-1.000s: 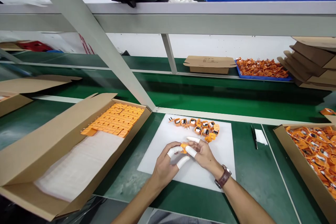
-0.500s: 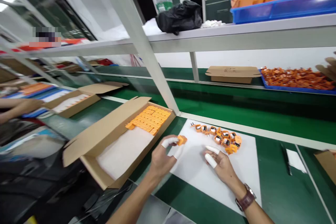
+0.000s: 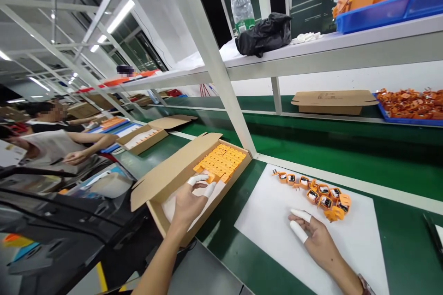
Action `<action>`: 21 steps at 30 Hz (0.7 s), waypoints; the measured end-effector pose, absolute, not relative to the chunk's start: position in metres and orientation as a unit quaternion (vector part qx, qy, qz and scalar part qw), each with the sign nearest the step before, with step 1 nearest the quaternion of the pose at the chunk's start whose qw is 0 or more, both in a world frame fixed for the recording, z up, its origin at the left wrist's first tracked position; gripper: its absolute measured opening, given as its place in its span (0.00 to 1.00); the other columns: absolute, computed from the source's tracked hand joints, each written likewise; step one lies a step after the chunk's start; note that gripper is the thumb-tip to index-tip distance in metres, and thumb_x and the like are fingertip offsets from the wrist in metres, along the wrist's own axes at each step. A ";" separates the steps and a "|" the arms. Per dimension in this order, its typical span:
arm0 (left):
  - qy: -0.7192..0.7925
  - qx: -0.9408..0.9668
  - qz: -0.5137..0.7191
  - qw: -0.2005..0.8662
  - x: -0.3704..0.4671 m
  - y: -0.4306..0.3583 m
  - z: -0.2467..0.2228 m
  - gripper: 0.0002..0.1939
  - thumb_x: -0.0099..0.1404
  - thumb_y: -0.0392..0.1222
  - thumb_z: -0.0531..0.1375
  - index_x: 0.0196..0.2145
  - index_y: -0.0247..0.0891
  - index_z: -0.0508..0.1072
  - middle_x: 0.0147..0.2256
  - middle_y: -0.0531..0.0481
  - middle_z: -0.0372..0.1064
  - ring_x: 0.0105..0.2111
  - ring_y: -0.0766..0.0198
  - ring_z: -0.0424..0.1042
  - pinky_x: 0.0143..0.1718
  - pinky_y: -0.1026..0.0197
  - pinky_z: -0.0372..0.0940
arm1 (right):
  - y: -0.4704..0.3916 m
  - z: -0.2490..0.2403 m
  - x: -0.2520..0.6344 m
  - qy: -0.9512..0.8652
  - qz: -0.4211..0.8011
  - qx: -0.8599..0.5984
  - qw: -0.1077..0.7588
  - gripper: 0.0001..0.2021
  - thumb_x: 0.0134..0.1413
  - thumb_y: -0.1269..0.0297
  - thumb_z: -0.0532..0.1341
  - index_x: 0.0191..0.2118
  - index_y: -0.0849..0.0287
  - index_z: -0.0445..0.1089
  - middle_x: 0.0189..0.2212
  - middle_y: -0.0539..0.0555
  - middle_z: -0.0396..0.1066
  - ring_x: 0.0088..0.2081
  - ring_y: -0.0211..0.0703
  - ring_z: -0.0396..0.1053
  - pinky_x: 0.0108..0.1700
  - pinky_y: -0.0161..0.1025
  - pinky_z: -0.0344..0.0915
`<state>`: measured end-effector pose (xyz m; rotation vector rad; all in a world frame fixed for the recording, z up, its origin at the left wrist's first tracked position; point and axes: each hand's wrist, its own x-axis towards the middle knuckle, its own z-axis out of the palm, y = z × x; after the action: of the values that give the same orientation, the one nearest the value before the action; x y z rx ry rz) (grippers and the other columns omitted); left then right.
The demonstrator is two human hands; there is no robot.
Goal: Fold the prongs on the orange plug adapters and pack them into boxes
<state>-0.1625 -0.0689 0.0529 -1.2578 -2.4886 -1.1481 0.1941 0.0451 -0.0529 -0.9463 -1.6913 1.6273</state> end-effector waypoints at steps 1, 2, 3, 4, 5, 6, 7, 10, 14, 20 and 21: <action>-0.826 -0.419 -0.372 0.058 -0.162 -0.067 0.049 0.16 0.59 0.49 0.63 0.43 0.41 0.72 0.42 0.46 0.76 0.36 0.57 0.77 0.42 0.56 0.72 | 0.045 -0.052 0.194 -0.639 0.610 -0.361 0.299 0.27 0.53 0.43 0.65 0.53 0.57 0.74 0.47 0.63 0.79 0.50 0.56 0.76 0.57 0.53 0.72; -0.832 -0.416 -0.363 0.053 -0.167 -0.065 0.047 0.16 0.59 0.48 0.63 0.43 0.41 0.72 0.41 0.47 0.76 0.35 0.58 0.76 0.40 0.56 0.71 | 0.046 -0.052 0.195 -0.641 0.607 -0.365 0.296 0.28 0.52 0.43 0.66 0.53 0.57 0.74 0.47 0.63 0.79 0.51 0.57 0.76 0.57 0.53 0.72; -0.840 -0.410 -0.353 0.049 -0.177 -0.063 0.045 0.16 0.59 0.48 0.63 0.43 0.41 0.72 0.40 0.47 0.76 0.33 0.58 0.76 0.39 0.56 0.71 | 0.046 -0.052 0.195 -0.642 0.604 -0.369 0.294 0.28 0.52 0.43 0.66 0.52 0.57 0.74 0.47 0.63 0.79 0.52 0.57 0.76 0.57 0.54 0.71; -0.850 -0.400 -0.341 0.047 -0.190 -0.062 0.044 0.15 0.60 0.47 0.63 0.44 0.40 0.72 0.38 0.48 0.76 0.32 0.58 0.76 0.37 0.57 0.71 | 0.047 -0.052 0.196 -0.643 0.603 -0.370 0.293 0.28 0.51 0.43 0.67 0.52 0.57 0.74 0.48 0.63 0.79 0.52 0.58 0.76 0.58 0.54 0.71; -0.860 -0.387 -0.328 0.046 -0.207 -0.061 0.044 0.15 0.60 0.46 0.63 0.44 0.39 0.72 0.36 0.48 0.76 0.31 0.58 0.75 0.36 0.57 0.70 | 0.047 -0.054 0.196 -0.644 0.603 -0.368 0.292 0.28 0.50 0.43 0.67 0.52 0.57 0.75 0.48 0.63 0.79 0.52 0.58 0.76 0.58 0.54 0.71; -0.871 -0.375 -0.313 0.045 -0.225 -0.061 0.044 0.15 0.60 0.44 0.63 0.44 0.38 0.72 0.34 0.48 0.75 0.32 0.58 0.75 0.36 0.57 0.70 | 0.048 -0.055 0.197 -0.645 0.604 -0.366 0.292 0.29 0.49 0.44 0.68 0.52 0.56 0.75 0.48 0.63 0.79 0.52 0.58 0.75 0.58 0.54 0.70; -0.881 -0.364 -0.298 0.043 -0.243 -0.061 0.044 0.15 0.60 0.42 0.63 0.44 0.37 0.72 0.34 0.48 0.75 0.33 0.57 0.75 0.36 0.57 0.69 | 0.048 -0.058 0.197 -0.646 0.604 -0.364 0.293 0.28 0.49 0.44 0.68 0.52 0.56 0.75 0.48 0.63 0.79 0.52 0.58 0.75 0.58 0.54 0.70; -0.903 -0.354 -0.243 0.028 -0.285 -0.062 0.040 0.13 0.62 0.40 0.64 0.43 0.33 0.72 0.34 0.47 0.74 0.35 0.58 0.74 0.39 0.55 0.70 | 0.049 -0.065 0.198 -0.641 0.609 -0.360 0.298 0.27 0.52 0.45 0.67 0.53 0.56 0.75 0.49 0.62 0.78 0.53 0.58 0.75 0.59 0.53 0.70; -0.907 -0.376 -0.189 -0.008 -0.305 -0.053 0.026 0.13 0.69 0.45 0.61 0.46 0.34 0.73 0.43 0.47 0.73 0.40 0.59 0.75 0.42 0.52 0.72 | 0.050 -0.071 0.199 -0.625 0.632 -0.347 0.299 0.25 0.52 0.50 0.68 0.54 0.55 0.75 0.52 0.61 0.77 0.55 0.57 0.73 0.60 0.52 0.68; -0.909 -0.378 -0.177 -0.019 -0.310 -0.032 0.005 0.16 0.70 0.45 0.61 0.52 0.35 0.71 0.50 0.44 0.71 0.45 0.55 0.74 0.45 0.48 0.72 | 0.051 -0.075 0.201 -0.623 0.632 -0.353 0.296 0.23 0.50 0.57 0.68 0.53 0.53 0.75 0.51 0.59 0.77 0.56 0.58 0.73 0.61 0.52 0.67; -0.909 -0.375 -0.180 -0.015 -0.312 -0.031 0.003 0.17 0.70 0.44 0.61 0.52 0.35 0.71 0.51 0.43 0.71 0.46 0.55 0.74 0.46 0.48 0.72 | 0.051 -0.076 0.201 -0.623 0.633 -0.352 0.295 0.23 0.50 0.59 0.68 0.53 0.53 0.75 0.51 0.59 0.77 0.56 0.58 0.73 0.61 0.51 0.68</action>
<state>-0.3116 -0.0307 0.0028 -1.1896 -2.8837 -0.5712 0.2012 0.0510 -0.0762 -0.9375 -1.6575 1.6847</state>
